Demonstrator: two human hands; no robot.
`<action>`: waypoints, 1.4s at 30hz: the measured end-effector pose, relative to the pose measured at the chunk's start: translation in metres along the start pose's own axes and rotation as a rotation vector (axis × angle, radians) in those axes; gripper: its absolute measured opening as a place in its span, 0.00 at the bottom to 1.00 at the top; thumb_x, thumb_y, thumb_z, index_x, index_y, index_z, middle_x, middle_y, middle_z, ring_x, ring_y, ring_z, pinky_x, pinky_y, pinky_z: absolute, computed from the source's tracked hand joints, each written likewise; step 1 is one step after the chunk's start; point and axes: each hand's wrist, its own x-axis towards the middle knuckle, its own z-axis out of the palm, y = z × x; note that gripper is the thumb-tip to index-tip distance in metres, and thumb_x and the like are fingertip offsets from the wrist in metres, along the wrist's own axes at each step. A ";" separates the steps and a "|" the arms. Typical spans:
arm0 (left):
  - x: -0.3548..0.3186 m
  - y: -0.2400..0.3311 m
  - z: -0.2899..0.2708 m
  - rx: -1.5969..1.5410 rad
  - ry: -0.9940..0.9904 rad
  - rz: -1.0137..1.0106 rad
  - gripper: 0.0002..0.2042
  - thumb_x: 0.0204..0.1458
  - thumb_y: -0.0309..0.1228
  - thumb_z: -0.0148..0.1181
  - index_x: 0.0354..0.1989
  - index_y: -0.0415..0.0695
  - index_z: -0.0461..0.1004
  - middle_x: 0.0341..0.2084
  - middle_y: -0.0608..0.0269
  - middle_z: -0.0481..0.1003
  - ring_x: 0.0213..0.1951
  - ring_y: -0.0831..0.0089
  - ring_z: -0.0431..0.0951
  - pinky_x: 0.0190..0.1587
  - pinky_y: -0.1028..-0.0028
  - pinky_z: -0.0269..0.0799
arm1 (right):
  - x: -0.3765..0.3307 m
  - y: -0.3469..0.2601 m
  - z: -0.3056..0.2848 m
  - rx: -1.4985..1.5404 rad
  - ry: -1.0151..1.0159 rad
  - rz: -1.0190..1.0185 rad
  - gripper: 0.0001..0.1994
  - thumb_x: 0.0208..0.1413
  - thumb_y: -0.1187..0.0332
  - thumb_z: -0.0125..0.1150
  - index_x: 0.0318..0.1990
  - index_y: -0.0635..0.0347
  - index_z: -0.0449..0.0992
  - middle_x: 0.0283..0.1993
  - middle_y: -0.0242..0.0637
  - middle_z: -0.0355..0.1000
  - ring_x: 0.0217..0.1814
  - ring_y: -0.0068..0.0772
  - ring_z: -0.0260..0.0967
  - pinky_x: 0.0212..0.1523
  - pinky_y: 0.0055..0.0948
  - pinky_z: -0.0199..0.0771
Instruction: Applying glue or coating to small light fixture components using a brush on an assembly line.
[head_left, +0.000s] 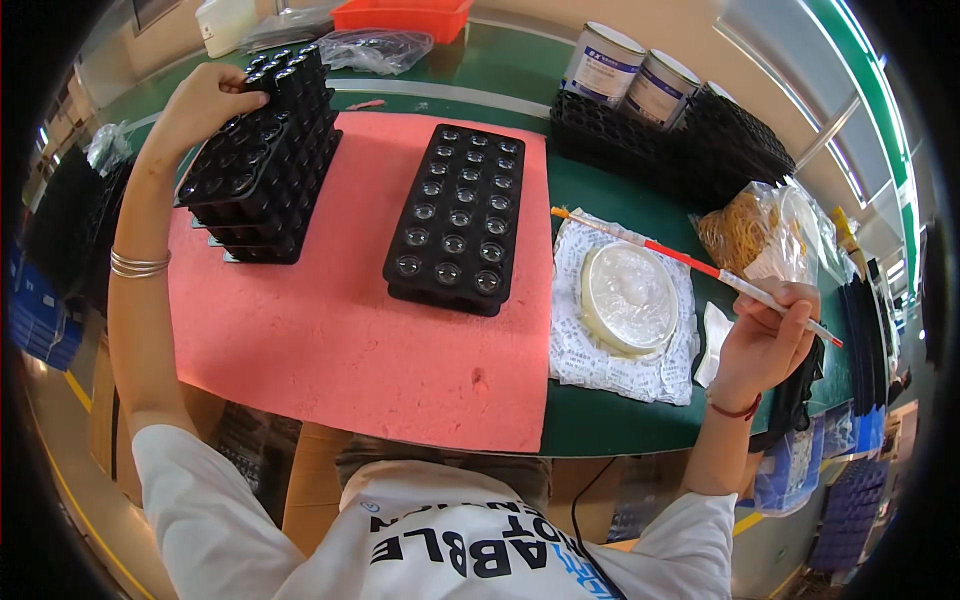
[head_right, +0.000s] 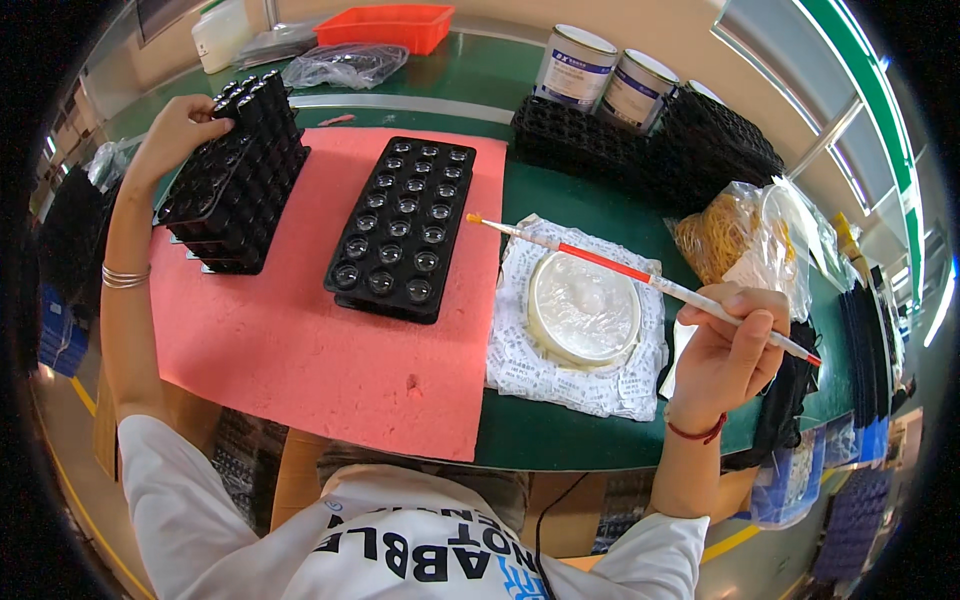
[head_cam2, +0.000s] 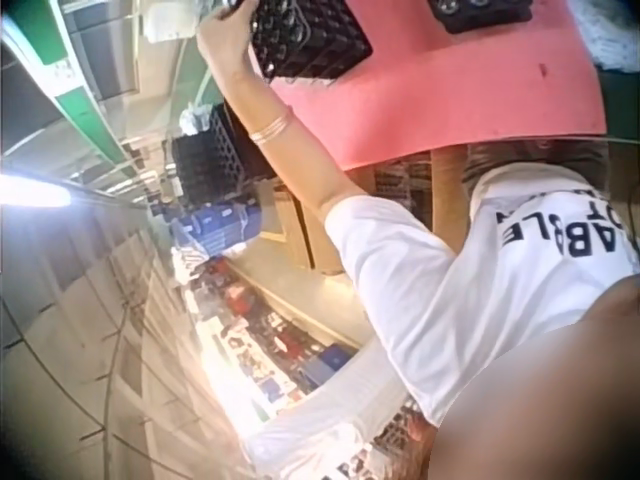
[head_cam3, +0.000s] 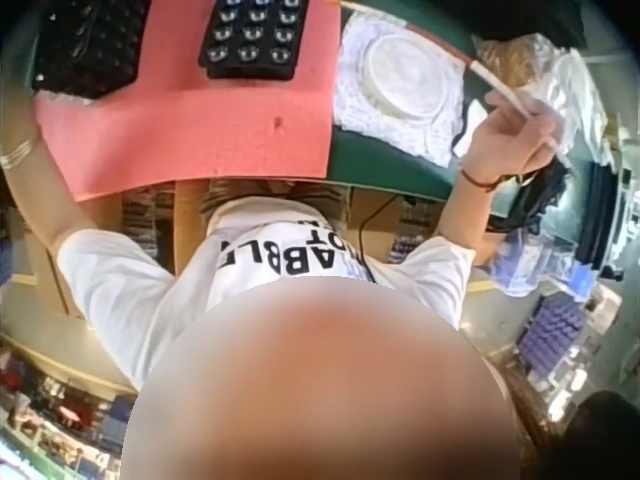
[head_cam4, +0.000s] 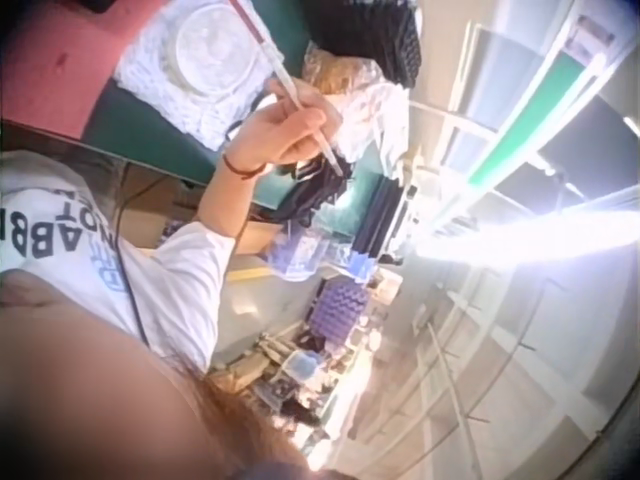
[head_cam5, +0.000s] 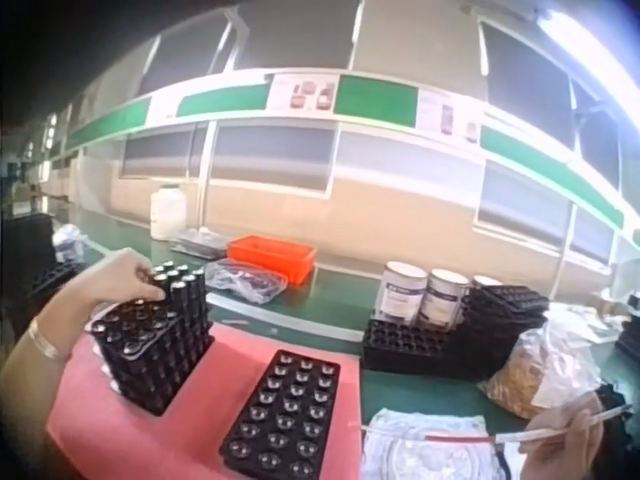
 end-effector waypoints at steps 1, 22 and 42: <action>0.000 0.003 0.001 0.039 0.023 -0.002 0.13 0.39 0.34 0.59 0.21 0.34 0.68 0.15 0.68 0.66 0.21 0.82 0.64 0.25 0.79 0.59 | 0.000 0.000 0.000 0.000 0.002 0.001 0.13 0.57 0.63 0.40 0.29 0.65 0.63 0.19 0.42 0.65 0.19 0.28 0.64 0.22 0.21 0.64; 0.007 0.014 -0.002 0.094 -0.006 -0.032 0.16 0.34 0.36 0.61 0.17 0.35 0.65 0.11 0.65 0.61 0.19 0.79 0.62 0.24 0.76 0.59 | 0.000 -0.007 -0.002 -0.005 -0.021 -0.061 0.12 0.57 0.64 0.39 0.29 0.65 0.63 0.19 0.44 0.66 0.19 0.29 0.63 0.24 0.21 0.64; -0.052 0.205 0.095 0.458 0.005 0.211 0.36 0.33 0.63 0.50 0.34 0.37 0.69 0.28 0.53 0.73 0.32 0.62 0.74 0.33 0.67 0.69 | 0.002 -0.014 -0.006 -0.174 0.004 -0.219 0.15 0.56 0.59 0.42 0.29 0.65 0.64 0.20 0.42 0.67 0.20 0.28 0.65 0.25 0.21 0.66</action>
